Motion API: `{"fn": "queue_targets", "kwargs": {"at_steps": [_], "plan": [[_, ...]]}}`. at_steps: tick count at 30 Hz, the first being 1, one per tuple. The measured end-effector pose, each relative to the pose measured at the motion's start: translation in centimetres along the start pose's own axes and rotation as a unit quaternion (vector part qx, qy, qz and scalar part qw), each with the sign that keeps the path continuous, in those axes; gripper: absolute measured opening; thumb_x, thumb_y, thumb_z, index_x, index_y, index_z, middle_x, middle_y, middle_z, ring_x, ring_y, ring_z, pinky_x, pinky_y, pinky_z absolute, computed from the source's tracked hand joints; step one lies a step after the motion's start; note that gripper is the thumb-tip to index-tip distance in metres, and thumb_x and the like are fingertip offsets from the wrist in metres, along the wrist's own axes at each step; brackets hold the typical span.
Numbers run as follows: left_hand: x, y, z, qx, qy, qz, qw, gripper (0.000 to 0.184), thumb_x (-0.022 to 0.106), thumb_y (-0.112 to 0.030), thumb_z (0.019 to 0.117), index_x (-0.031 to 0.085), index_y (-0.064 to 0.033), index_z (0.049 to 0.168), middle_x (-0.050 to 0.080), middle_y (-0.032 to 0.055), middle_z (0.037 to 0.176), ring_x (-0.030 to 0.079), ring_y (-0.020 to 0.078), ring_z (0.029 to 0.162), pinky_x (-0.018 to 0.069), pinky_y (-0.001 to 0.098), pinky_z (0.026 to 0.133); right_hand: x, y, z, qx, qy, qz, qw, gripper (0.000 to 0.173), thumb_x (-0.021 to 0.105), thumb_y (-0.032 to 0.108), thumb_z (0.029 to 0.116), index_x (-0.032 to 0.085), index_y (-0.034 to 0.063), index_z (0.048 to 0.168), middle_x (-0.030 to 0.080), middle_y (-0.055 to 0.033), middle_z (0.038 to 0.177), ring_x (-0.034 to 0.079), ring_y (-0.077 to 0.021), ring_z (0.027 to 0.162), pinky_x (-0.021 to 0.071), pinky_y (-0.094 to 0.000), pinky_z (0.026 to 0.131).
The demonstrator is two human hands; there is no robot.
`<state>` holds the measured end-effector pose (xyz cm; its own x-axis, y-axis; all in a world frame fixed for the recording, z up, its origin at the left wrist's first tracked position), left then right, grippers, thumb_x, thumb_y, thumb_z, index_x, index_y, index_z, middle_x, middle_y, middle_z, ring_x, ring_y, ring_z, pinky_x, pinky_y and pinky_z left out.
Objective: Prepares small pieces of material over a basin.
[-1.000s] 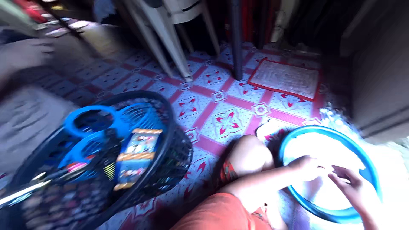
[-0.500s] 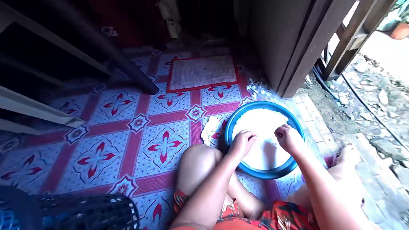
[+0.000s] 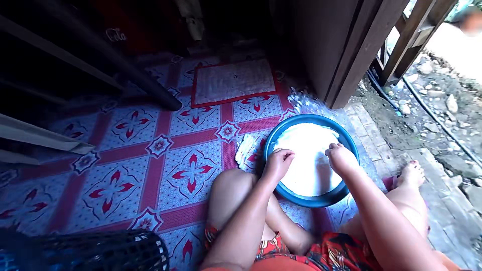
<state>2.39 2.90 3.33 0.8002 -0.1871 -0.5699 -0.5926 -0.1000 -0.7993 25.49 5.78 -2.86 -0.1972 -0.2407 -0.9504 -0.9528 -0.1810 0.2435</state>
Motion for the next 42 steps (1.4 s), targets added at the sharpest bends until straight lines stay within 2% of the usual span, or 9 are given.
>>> {"fn": "queue_targets", "kwargs": {"at_steps": [5, 9, 12, 16, 19, 24, 28, 32, 42], "plan": [[0.2, -0.4, -0.1, -0.007, 0.012, 0.001, 1.000, 0.021, 0.063, -0.015, 0.1009, 0.074, -0.0027, 0.114, 0.070, 0.0122, 0.113, 0.067, 0.0134, 0.097, 0.0529, 0.0260, 0.092, 0.8, -0.9, 0.7, 0.026, 0.008, 0.038, 0.999, 0.022, 0.055, 0.003, 0.0950, 0.076, 0.0070, 0.103, 0.069, -0.0147, 0.116, 0.067, -0.0357, 0.109, 0.0551, -0.0558, 0.093], [0.1, -0.4, -0.2, -0.004, 0.015, 0.008, 1.000, 0.022, 0.063, -0.016, 0.1015, 0.074, -0.0032, 0.115, 0.070, 0.0121, 0.113, 0.067, 0.0131, 0.097, 0.0529, 0.0257, 0.092, -1.2, -0.8, -0.3, 0.031, -0.035, 0.033, 0.998, 0.024, 0.055, 0.001, 0.0953, 0.077, 0.0080, 0.101, 0.070, -0.0144, 0.114, 0.067, -0.0360, 0.110, 0.0551, -0.0565, 0.092], [0.2, -0.7, -0.2, -0.007, 0.022, 0.016, 1.000, 0.023, 0.062, -0.017, 0.1022, 0.074, -0.0032, 0.116, 0.070, 0.0123, 0.114, 0.067, 0.0133, 0.099, 0.0527, 0.0260, 0.093, -2.9, -0.2, -1.3, 0.033, -0.064, 0.004, 0.997, 0.024, 0.053, -0.001, 0.0964, 0.077, 0.0056, 0.097, 0.069, -0.0154, 0.114, 0.066, -0.0375, 0.112, 0.0563, -0.0574, 0.086], [0.6, -0.9, -0.2, -0.003, 0.035, 0.033, 0.999, 0.025, 0.059, -0.018, 0.1035, 0.073, -0.0036, 0.118, 0.070, 0.0126, 0.116, 0.066, 0.0148, 0.101, 0.0514, 0.0277, 0.095, -2.8, 1.2, -1.4, 0.039, -0.016, 0.000, 0.999, 0.023, 0.054, -0.001, 0.0962, 0.076, 0.0024, 0.100, 0.067, -0.0163, 0.122, 0.063, -0.0405, 0.116, 0.0556, -0.0594, 0.086], [0.9, -0.9, -0.3, 0.012, 0.041, 0.049, 0.998, 0.026, 0.056, -0.018, 0.1049, 0.073, -0.0037, 0.120, 0.069, 0.0122, 0.117, 0.066, 0.0154, 0.102, 0.0511, 0.0280, 0.096, -0.9, 1.1, -0.6, 0.053, 0.010, 0.019, 0.998, 0.026, 0.051, -0.001, 0.0963, 0.075, 0.0039, 0.104, 0.067, -0.0148, 0.124, 0.064, -0.0375, 0.117, 0.0553, -0.0577, 0.091], [1.1, -1.0, -0.5, 0.022, 0.036, 0.063, 0.997, 0.026, 0.055, -0.017, 0.1052, 0.072, -0.0032, 0.119, 0.070, 0.0128, 0.116, 0.066, 0.0160, 0.102, 0.0510, 0.0280, 0.096, 0.5, -1.6, 0.2, 0.067, -0.007, 0.062, 0.996, 0.023, 0.056, 0.007, 0.0951, 0.077, 0.0109, 0.103, 0.071, -0.0132, 0.115, 0.068, -0.0347, 0.108, 0.0551, -0.0570, 0.093], [1.5, -0.9, -0.3, 0.026, 0.033, 0.067, 0.997, 0.025, 0.057, -0.017, 0.1045, 0.073, -0.0035, 0.118, 0.070, 0.0122, 0.114, 0.066, 0.0154, 0.101, 0.0510, 0.0277, 0.095, 0.1, -3.1, 0.0, 0.094, -0.013, 0.111, 0.989, 0.020, 0.060, 0.012, 0.0941, 0.079, 0.0150, 0.102, 0.072, -0.0103, 0.111, 0.068, -0.0306, 0.109, 0.0538, -0.0544, 0.095], [1.8, -0.9, -0.3, 0.025, 0.037, 0.074, 0.996, 0.025, 0.056, -0.017, 0.1047, 0.073, -0.0032, 0.118, 0.070, 0.0131, 0.115, 0.066, 0.0168, 0.102, 0.0507, 0.0285, 0.096, -1.0, -3.2, -0.8, 0.084, -0.051, 0.146, 0.984, 0.016, 0.065, 0.011, 0.0928, 0.080, 0.0132, 0.098, 0.073, -0.0096, 0.105, 0.069, -0.0281, 0.103, 0.0541, -0.0520, 0.093], [1.9, -1.3, -0.3, 0.016, 0.063, 0.107, 0.992, 0.026, 0.056, -0.017, 0.1048, 0.073, -0.0039, 0.120, 0.070, 0.0133, 0.119, 0.066, 0.0181, 0.109, 0.0489, 0.0303, 0.101, -3.5, -2.0, -2.2, 0.044, -0.105, 0.149, 0.982, 0.014, 0.066, 0.009, 0.0938, 0.080, 0.0103, 0.098, 0.073, -0.0110, 0.106, 0.071, -0.0291, 0.099, 0.0559, -0.0526, 0.090]]}}
Point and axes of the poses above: each hand's wrist, its own z-axis towards the middle knuckle, its own x-axis out of the palm, y = z × x, the point moved 4 cm from there along z, towards the middle knuckle
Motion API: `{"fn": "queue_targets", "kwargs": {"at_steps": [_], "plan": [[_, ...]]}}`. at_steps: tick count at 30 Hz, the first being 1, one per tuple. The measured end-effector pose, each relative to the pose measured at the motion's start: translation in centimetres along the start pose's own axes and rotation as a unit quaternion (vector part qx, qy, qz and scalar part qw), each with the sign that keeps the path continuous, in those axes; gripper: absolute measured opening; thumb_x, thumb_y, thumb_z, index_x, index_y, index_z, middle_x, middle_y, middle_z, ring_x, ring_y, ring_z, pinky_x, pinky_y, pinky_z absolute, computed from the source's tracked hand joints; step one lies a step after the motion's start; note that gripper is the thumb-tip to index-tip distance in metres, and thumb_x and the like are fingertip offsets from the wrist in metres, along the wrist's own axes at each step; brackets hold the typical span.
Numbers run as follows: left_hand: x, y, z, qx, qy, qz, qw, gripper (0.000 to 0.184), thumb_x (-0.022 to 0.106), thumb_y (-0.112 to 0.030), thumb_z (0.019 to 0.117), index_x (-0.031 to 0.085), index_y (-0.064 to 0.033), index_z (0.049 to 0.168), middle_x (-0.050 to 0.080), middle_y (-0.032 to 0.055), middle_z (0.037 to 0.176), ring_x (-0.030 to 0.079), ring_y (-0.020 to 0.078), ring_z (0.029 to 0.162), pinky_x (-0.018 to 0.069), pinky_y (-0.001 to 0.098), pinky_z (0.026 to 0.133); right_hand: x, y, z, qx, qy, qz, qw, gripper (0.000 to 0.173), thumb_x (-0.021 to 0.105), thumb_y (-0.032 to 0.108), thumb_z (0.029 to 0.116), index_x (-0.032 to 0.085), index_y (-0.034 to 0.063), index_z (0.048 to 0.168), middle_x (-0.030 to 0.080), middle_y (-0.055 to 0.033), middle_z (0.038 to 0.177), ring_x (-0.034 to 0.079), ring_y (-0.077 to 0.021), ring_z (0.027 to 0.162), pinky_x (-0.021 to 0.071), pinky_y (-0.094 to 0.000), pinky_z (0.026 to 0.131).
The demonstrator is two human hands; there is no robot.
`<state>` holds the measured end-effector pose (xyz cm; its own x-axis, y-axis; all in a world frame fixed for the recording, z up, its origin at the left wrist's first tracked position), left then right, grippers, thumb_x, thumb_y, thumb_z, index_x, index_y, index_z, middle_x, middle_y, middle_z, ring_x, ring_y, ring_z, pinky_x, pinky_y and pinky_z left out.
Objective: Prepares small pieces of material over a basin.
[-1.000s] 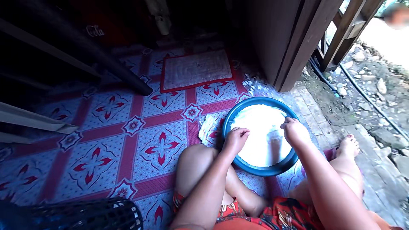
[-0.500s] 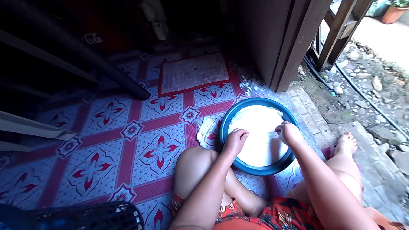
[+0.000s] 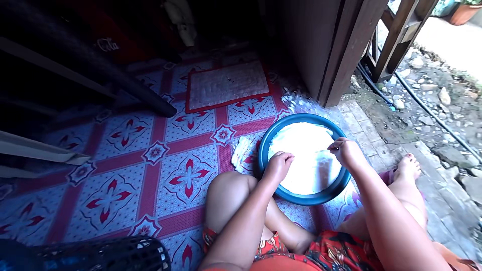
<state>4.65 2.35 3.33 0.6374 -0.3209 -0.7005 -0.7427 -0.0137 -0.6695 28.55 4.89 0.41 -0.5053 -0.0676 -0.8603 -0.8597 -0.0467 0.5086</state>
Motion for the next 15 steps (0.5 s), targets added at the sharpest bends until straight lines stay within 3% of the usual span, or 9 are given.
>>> {"fn": "queue_targets", "kwargs": {"at_steps": [11, 15], "plan": [[0.2, -0.8, -0.2, 0.011, 0.016, 0.014, 1.000, 0.027, 0.055, -0.018, 0.1053, 0.072, -0.0033, 0.121, 0.070, 0.0133, 0.119, 0.065, 0.0182, 0.109, 0.0483, 0.0294, 0.101, 0.3, 1.0, -0.2, -0.020, 0.004, -0.016, 1.000, 0.018, 0.063, 0.008, 0.0949, 0.080, 0.0121, 0.098, 0.073, -0.0083, 0.106, 0.071, -0.0262, 0.098, 0.0568, -0.0496, 0.090], [0.5, -1.1, -0.2, 0.011, 0.025, 0.007, 1.000, 0.027, 0.055, -0.018, 0.1053, 0.072, -0.0035, 0.121, 0.069, 0.0134, 0.120, 0.065, 0.0176, 0.109, 0.0481, 0.0285, 0.101, 0.3, 2.3, -0.6, -0.071, -0.031, -0.031, 0.997, 0.020, 0.062, 0.004, 0.0943, 0.081, 0.0122, 0.097, 0.073, -0.0087, 0.103, 0.070, -0.0288, 0.100, 0.0566, -0.0500, 0.089]]}}
Point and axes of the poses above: each hand's wrist, its own z-axis towards the middle knuckle, its own x-axis out of the palm, y = z × x, the point moved 4 cm from there along z, towards the middle knuckle
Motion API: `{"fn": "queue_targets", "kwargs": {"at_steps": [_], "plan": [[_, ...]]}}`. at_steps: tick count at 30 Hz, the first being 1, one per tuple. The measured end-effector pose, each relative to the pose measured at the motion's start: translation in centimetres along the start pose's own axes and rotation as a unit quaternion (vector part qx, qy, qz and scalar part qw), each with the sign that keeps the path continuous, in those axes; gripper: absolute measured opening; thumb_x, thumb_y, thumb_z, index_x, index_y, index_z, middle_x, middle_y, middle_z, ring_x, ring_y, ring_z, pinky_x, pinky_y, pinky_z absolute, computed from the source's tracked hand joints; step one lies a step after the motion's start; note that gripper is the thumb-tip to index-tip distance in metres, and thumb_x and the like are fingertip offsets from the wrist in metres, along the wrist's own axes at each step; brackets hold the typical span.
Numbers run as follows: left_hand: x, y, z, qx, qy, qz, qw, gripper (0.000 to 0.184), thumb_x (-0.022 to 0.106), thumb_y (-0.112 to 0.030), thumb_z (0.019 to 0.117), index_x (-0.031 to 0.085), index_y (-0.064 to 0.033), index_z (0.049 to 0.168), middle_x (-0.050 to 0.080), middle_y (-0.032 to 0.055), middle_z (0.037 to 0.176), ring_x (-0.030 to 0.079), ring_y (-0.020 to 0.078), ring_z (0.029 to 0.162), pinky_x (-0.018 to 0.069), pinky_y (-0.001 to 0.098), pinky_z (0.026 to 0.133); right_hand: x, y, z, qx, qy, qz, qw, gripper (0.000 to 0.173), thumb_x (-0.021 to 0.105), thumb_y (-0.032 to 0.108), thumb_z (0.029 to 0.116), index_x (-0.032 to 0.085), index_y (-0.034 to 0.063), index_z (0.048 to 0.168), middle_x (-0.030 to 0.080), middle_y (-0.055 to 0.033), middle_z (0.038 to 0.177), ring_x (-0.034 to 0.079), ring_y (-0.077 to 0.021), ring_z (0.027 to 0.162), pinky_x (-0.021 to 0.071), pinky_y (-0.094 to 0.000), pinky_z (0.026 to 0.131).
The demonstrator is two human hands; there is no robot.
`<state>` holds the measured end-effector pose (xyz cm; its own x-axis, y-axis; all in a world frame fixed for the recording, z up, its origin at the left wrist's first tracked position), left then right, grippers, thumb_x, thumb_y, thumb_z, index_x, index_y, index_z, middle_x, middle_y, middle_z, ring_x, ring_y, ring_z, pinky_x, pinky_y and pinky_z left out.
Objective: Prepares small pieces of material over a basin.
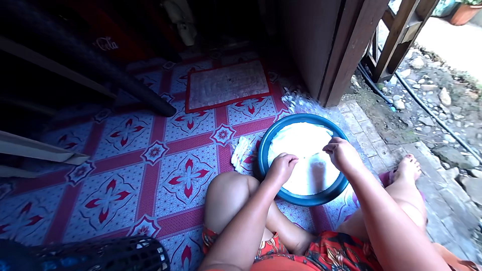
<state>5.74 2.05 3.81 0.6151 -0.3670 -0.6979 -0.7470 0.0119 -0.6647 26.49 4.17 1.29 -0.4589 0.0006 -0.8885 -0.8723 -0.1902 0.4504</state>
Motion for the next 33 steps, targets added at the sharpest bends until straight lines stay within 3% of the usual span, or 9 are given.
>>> {"fn": "queue_targets", "kwargs": {"at_steps": [5, 12, 18, 26, 29, 33], "plan": [[0.3, 0.1, 0.1, 0.002, 0.000, -0.034, 0.999, 0.027, 0.056, -0.017, 0.1050, 0.072, -0.0032, 0.121, 0.070, 0.0132, 0.119, 0.066, 0.0161, 0.106, 0.0499, 0.0278, 0.099, -0.9, 2.9, -0.6, -0.112, -0.092, -0.044, 0.988, 0.024, 0.063, -0.003, 0.0902, 0.080, 0.0131, 0.094, 0.070, -0.0079, 0.098, 0.065, -0.0308, 0.100, 0.0564, -0.0473, 0.081], [0.6, 0.4, 0.3, -0.002, 0.002, -0.070, 0.998, 0.029, 0.055, -0.015, 0.1043, 0.069, -0.0006, 0.125, 0.069, 0.0155, 0.121, 0.067, 0.0182, 0.108, 0.0509, 0.0305, 0.100, -2.1, 6.2, -1.7, -0.238, -0.144, -0.067, 0.958, 0.020, 0.061, -0.001, 0.0922, 0.077, 0.0118, 0.095, 0.069, -0.0063, 0.106, 0.063, -0.0309, 0.114, 0.0527, -0.0486, 0.099], [1.2, 0.8, 0.7, 0.002, -0.003, -0.115, 0.993, 0.026, 0.057, -0.015, 0.1036, 0.071, -0.0009, 0.120, 0.071, 0.0131, 0.113, 0.068, 0.0136, 0.099, 0.0529, 0.0275, 0.095, -2.9, 7.0, -2.8, -0.261, -0.175, -0.070, 0.947, 0.022, 0.059, -0.001, 0.0932, 0.076, 0.0138, 0.095, 0.067, -0.0032, 0.105, 0.061, -0.0263, 0.114, 0.0483, -0.0446, 0.105], [1.3, 1.3, 0.8, -0.022, 0.005, -0.133, 0.991, 0.027, 0.056, -0.017, 0.1041, 0.070, -0.0010, 0.121, 0.071, 0.0122, 0.111, 0.067, 0.0134, 0.097, 0.0531, 0.0286, 0.093, -4.6, 6.2, -3.2, -0.236, -0.223, -0.083, 0.942, 0.024, 0.061, -0.001, 0.0932, 0.078, 0.0151, 0.097, 0.068, -0.0038, 0.105, 0.060, -0.0266, 0.111, 0.0489, -0.0424, 0.099], [1.0, 1.3, 0.7, -0.026, 0.008, -0.145, 0.989, 0.029, 0.056, -0.016, 0.1047, 0.068, 0.0013, 0.124, 0.070, 0.0142, 0.113, 0.068, 0.0148, 0.099, 0.0536, 0.0291, 0.094, -4.0, 4.4, -2.2, -0.184, -0.165, -0.102, 0.964, 0.020, 0.063, -0.002, 0.0903, 0.077, 0.0121, 0.089, 0.069, -0.0071, 0.103, 0.062, -0.0327, 0.112, 0.0513, -0.0516, 0.095], [1.0, 0.8, 0.6, -0.031, 0.011, -0.204, 0.978, 0.028, 0.058, -0.017, 0.1045, 0.067, 0.0022, 0.123, 0.071, 0.0106, 0.107, 0.068, 0.0097, 0.091, 0.0548, 0.0252, 0.087, -0.5, 1.0, -0.3, -0.072, 0.040, -0.134, 0.988, 0.022, 0.057, -0.004, 0.0908, 0.075, 0.0058, 0.086, 0.068, -0.0117, 0.104, 0.061, -0.0359, 0.111, 0.0495, -0.0569, 0.093]]}}
Point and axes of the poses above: each hand's wrist, its own z-axis towards the middle knuckle, its own x-axis out of the palm, y = z × x, the point moved 4 cm from there along z, towards the middle knuckle
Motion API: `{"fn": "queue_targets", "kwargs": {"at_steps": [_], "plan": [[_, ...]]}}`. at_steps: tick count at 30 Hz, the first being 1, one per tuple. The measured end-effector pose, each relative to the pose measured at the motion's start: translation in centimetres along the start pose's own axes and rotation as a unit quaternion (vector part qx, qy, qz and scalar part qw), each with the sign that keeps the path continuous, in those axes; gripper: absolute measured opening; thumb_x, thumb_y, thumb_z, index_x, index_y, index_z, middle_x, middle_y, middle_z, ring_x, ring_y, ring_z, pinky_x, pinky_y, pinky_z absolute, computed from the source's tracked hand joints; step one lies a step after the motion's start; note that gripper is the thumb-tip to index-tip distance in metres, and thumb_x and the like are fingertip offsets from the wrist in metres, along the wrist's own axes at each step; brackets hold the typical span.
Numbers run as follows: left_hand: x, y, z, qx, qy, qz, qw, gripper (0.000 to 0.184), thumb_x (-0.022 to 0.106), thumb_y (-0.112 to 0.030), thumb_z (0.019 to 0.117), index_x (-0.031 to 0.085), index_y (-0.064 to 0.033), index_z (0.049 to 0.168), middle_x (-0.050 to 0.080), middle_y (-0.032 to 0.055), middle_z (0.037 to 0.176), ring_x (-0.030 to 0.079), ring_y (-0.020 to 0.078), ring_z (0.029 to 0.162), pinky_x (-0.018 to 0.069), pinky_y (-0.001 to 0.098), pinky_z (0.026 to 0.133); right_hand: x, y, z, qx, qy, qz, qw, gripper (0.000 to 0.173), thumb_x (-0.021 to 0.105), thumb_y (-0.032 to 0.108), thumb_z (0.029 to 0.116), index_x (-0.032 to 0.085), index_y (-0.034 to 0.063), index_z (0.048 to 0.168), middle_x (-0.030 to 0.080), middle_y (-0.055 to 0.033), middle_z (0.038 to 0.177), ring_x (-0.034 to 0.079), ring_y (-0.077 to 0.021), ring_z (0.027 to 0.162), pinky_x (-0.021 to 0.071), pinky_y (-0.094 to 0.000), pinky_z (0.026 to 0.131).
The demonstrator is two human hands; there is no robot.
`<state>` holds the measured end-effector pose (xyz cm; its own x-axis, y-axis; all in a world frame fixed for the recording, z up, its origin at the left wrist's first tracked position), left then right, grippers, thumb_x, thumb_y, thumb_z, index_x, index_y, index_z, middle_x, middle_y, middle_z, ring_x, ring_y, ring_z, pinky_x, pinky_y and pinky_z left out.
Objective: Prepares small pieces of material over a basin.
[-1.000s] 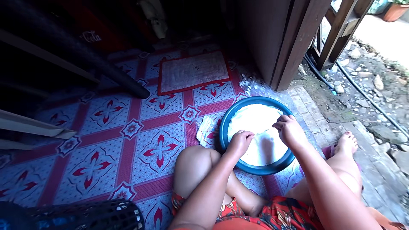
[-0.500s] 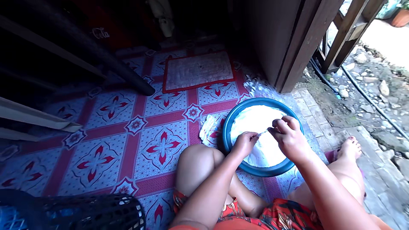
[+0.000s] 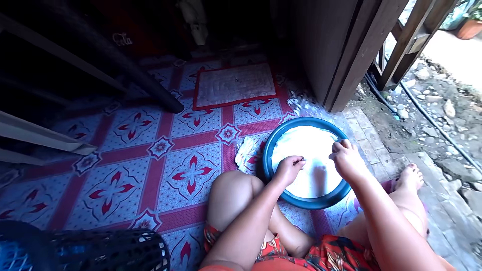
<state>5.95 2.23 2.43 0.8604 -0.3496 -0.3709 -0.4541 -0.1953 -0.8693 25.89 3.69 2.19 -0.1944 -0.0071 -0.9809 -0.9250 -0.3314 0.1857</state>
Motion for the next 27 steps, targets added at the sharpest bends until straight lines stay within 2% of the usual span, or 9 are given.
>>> {"fn": "queue_targets", "kwargs": {"at_steps": [3, 5, 7, 9, 13, 16, 20, 24, 27], "plan": [[0.6, -0.2, 0.0, 0.016, -0.007, -0.049, 0.999, 0.027, 0.059, -0.017, 0.1039, 0.068, 0.0024, 0.121, 0.072, 0.0086, 0.103, 0.068, 0.0079, 0.088, 0.0559, 0.0242, 0.084, 1.1, -0.2, 0.6, 0.043, 0.058, 0.006, 0.997, 0.018, 0.061, 0.001, 0.0901, 0.077, 0.0081, 0.093, 0.069, -0.0105, 0.111, 0.058, -0.0371, 0.118, 0.0390, -0.0674, 0.102], [1.0, -0.6, 0.0, 0.032, -0.013, -0.073, 0.997, 0.026, 0.059, -0.017, 0.1038, 0.068, 0.0028, 0.119, 0.072, 0.0078, 0.102, 0.068, 0.0076, 0.088, 0.0563, 0.0238, 0.083, 0.4, 0.4, 0.6, 0.041, 0.016, 0.101, 0.994, 0.019, 0.077, 0.022, 0.0865, 0.079, 0.0134, 0.103, 0.070, -0.0091, 0.114, 0.056, -0.0396, 0.124, 0.0278, -0.0773, 0.106], [1.3, -1.2, -0.1, 0.050, -0.023, -0.080, 0.995, 0.025, 0.059, -0.014, 0.1031, 0.068, 0.0036, 0.118, 0.072, 0.0087, 0.100, 0.068, 0.0080, 0.087, 0.0561, 0.0243, 0.083, 0.2, 0.9, 0.6, 0.047, -0.030, 0.198, 0.979, 0.043, 0.081, 0.053, 0.0799, 0.080, 0.0209, 0.108, 0.071, -0.0044, 0.115, 0.057, -0.0351, 0.122, 0.0297, -0.0740, 0.104], [1.8, -1.6, 0.0, 0.059, -0.023, -0.076, 0.995, 0.025, 0.059, -0.010, 0.1020, 0.068, 0.0039, 0.120, 0.071, 0.0110, 0.105, 0.068, 0.0100, 0.091, 0.0556, 0.0255, 0.087, 0.3, 1.2, 0.6, 0.069, -0.054, 0.279, 0.956, 0.047, 0.079, 0.062, 0.0776, 0.080, 0.0223, 0.104, 0.071, -0.0019, 0.112, 0.058, -0.0304, 0.118, 0.0317, -0.0697, 0.104], [2.8, -1.6, 0.6, 0.066, -0.031, -0.069, 0.995, 0.024, 0.060, -0.014, 0.1020, 0.071, 0.0009, 0.118, 0.072, 0.0102, 0.107, 0.068, 0.0095, 0.092, 0.0559, 0.0250, 0.088, -1.0, 1.3, 0.4, 0.106, -0.111, 0.367, 0.918, 0.019, 0.076, 0.036, 0.0909, 0.079, 0.0166, 0.091, 0.072, -0.0005, 0.101, 0.066, -0.0168, 0.104, 0.0513, -0.0453, 0.095], [3.2, -1.3, 0.9, 0.060, -0.040, -0.081, 0.994, 0.025, 0.061, -0.016, 0.1021, 0.071, 0.0011, 0.117, 0.072, 0.0093, 0.104, 0.069, 0.0089, 0.089, 0.0564, 0.0243, 0.085, -1.7, 0.6, 0.2, 0.142, -0.112, 0.410, 0.894, 0.027, 0.073, 0.031, 0.0952, 0.076, 0.0084, 0.110, 0.071, -0.0055, 0.102, 0.068, -0.0137, 0.095, 0.0570, -0.0336, 0.089], [3.6, -1.5, 1.1, 0.051, -0.039, -0.081, 0.995, 0.026, 0.060, -0.015, 0.1026, 0.069, 0.0024, 0.119, 0.072, 0.0111, 0.106, 0.068, 0.0101, 0.091, 0.0558, 0.0252, 0.086, -0.3, -0.7, 0.4, 0.167, -0.006, 0.433, 0.886, 0.054, 0.073, 0.043, 0.0936, 0.067, 0.0042, 0.130, 0.073, -0.0083, 0.108, 0.069, -0.0164, 0.093, 0.0573, -0.0367, 0.087], [4.2, -1.8, 1.3, 0.060, -0.036, -0.080, 0.994, 0.024, 0.060, -0.014, 0.1019, 0.072, 0.0018, 0.116, 0.072, 0.0112, 0.106, 0.069, 0.0106, 0.093, 0.0557, 0.0258, 0.089, -0.1, -0.2, 0.7, 0.166, -0.046, 0.419, 0.891, 0.022, 0.075, 0.031, 0.0923, 0.078, 0.0116, 0.100, 0.073, -0.0026, 0.097, 0.069, -0.0118, 0.090, 0.0578, -0.0342, 0.086], [4.6, -1.5, 1.5, 0.057, -0.039, -0.084, 0.994, 0.024, 0.060, -0.014, 0.1025, 0.072, 0.0018, 0.115, 0.072, 0.0109, 0.104, 0.069, 0.0109, 0.092, 0.0563, 0.0266, 0.088, -1.1, 0.1, 0.6, 0.187, -0.093, 0.410, 0.888, 0.015, 0.073, 0.027, 0.0949, 0.079, 0.0132, 0.098, 0.073, -0.0015, 0.096, 0.069, -0.0113, 0.090, 0.0570, -0.0340, 0.086]]}}
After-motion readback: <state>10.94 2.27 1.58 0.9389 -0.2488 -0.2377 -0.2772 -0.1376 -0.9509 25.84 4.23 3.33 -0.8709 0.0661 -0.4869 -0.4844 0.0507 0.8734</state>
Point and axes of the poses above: each hand's wrist, its own z-axis towards the middle knuckle, its own x-axis out of the palm, y = z × x, the point moved 4 cm from there along z, towards the middle knuckle
